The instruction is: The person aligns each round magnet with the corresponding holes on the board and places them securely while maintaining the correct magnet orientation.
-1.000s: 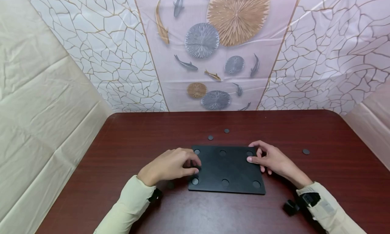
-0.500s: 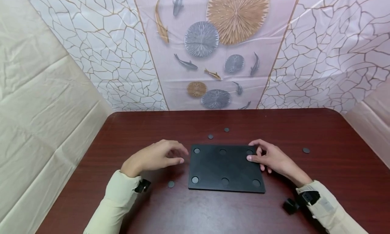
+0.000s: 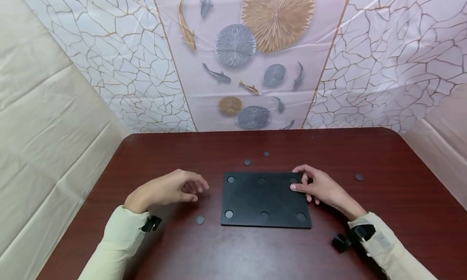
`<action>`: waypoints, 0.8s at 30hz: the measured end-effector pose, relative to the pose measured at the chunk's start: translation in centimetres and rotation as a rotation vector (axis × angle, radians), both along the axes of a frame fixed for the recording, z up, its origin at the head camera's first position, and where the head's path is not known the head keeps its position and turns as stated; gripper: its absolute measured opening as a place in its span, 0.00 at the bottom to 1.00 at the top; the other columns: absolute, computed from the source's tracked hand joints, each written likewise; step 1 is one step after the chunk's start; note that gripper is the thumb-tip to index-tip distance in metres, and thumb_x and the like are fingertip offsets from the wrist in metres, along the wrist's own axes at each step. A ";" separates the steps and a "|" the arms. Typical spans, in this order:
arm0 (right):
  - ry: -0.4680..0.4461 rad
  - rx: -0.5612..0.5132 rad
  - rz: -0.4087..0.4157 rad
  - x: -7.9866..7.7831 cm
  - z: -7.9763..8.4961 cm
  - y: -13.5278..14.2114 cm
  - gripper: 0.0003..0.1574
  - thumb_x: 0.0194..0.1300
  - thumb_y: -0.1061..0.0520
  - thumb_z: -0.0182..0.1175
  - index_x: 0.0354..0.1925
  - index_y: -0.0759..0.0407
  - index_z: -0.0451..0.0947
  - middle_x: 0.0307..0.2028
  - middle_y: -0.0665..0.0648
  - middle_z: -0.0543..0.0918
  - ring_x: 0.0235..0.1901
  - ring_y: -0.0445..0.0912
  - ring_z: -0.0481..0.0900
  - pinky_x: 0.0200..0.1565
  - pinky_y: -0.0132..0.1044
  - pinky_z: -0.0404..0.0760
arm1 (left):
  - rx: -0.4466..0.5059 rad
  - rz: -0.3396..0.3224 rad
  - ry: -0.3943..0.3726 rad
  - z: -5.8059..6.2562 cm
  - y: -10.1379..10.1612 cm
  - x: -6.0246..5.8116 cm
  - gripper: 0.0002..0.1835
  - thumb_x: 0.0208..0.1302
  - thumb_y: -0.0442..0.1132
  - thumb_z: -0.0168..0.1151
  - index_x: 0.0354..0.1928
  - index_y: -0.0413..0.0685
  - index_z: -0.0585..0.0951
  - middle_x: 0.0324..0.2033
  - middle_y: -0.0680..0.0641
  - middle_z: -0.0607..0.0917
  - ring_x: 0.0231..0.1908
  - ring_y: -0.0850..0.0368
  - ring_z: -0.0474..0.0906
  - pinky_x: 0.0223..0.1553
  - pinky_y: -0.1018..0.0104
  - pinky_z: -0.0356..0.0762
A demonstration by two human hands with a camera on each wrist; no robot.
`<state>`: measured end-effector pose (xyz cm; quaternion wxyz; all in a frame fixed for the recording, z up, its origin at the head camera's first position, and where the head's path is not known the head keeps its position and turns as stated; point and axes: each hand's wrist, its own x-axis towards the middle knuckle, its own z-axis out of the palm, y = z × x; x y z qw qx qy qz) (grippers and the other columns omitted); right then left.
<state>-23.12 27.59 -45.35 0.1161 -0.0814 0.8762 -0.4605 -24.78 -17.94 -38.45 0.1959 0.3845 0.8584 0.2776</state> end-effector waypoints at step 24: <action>-0.004 -0.027 -0.003 0.2 0.0 0.3 0.34 0.68 0.49 0.73 0.65 0.59 0.72 0.27 0.59 0.76 0.13 0.48 0.74 0.16 0.42 0.76 | -0.072 -0.038 -0.156 -2.8 1.0 1.7 0.17 0.52 0.31 0.83 0.39 0.60 0.89 0.27 0.59 0.83 0.28 0.68 0.79 0.34 0.70 0.81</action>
